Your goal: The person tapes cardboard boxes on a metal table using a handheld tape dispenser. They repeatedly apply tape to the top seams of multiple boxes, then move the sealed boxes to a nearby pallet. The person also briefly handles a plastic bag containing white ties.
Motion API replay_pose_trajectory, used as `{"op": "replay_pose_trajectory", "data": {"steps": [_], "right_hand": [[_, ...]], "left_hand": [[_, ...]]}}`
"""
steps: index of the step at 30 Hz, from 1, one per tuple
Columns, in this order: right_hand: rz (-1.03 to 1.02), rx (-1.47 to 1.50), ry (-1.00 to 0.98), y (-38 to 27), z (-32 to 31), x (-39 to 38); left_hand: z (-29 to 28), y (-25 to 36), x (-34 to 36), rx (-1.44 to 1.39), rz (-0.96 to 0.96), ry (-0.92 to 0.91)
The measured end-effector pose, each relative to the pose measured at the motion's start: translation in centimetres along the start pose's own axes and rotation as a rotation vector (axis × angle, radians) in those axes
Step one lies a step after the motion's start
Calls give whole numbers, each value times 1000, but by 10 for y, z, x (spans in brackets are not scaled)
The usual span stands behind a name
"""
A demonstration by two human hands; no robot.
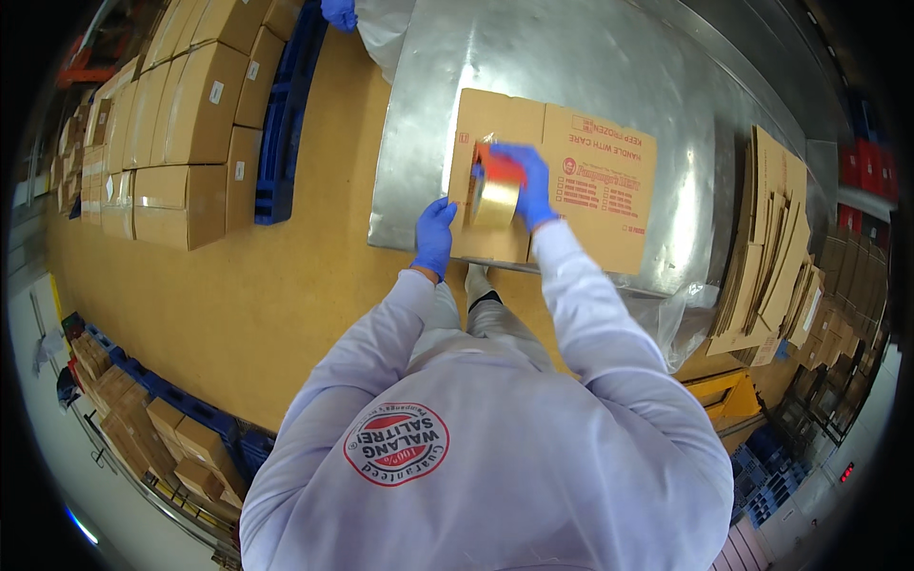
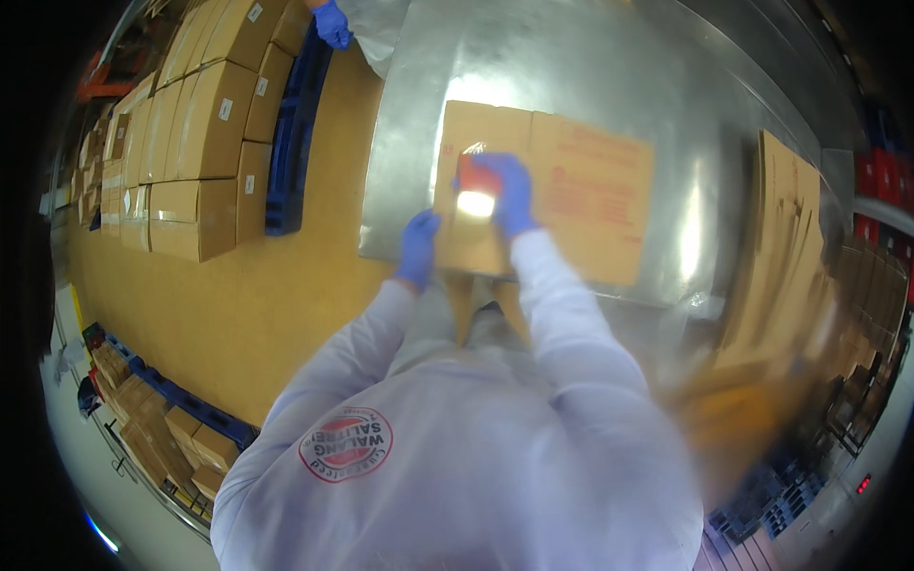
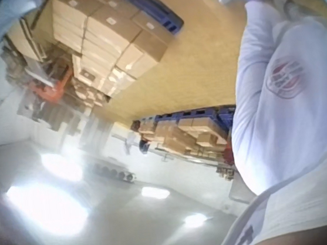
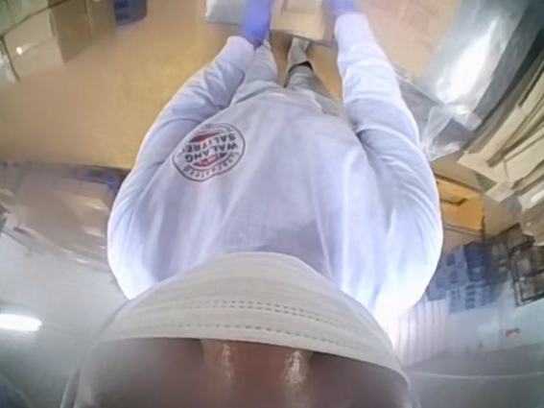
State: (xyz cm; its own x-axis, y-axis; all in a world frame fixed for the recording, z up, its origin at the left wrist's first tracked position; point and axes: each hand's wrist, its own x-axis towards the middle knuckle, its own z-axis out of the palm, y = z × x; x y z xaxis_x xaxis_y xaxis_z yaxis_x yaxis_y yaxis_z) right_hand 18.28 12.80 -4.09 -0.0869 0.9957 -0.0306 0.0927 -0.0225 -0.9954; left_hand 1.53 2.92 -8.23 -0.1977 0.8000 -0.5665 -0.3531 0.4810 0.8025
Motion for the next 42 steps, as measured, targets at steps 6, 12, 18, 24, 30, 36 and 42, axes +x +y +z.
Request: {"op": "replay_pose_trajectory", "data": {"steps": [6,12,18,24,30,36,42], "right_hand": [[-252,-485,-63,-24,-5,-101],[338,-76,-314,10,-6,-18],[591,82,-450,-23,6,-19],[-243,-255,-117,-113,-89,-111],[367,8,316,-97,-164,-143],[546,-911,716,-57,-250,-162],[736,-1187,615,14,-304,-129]], "left_hand": [[7,13,-4,55,-16,11],[14,27,-11,147,20,40],[-10,16,16,-126,-51,-114],[65,135,108,-7,146,-372],[119,231,254,295,313,-245],[145,175,125,663,560,-542],[57,83,-42,910,393,-704]]}}
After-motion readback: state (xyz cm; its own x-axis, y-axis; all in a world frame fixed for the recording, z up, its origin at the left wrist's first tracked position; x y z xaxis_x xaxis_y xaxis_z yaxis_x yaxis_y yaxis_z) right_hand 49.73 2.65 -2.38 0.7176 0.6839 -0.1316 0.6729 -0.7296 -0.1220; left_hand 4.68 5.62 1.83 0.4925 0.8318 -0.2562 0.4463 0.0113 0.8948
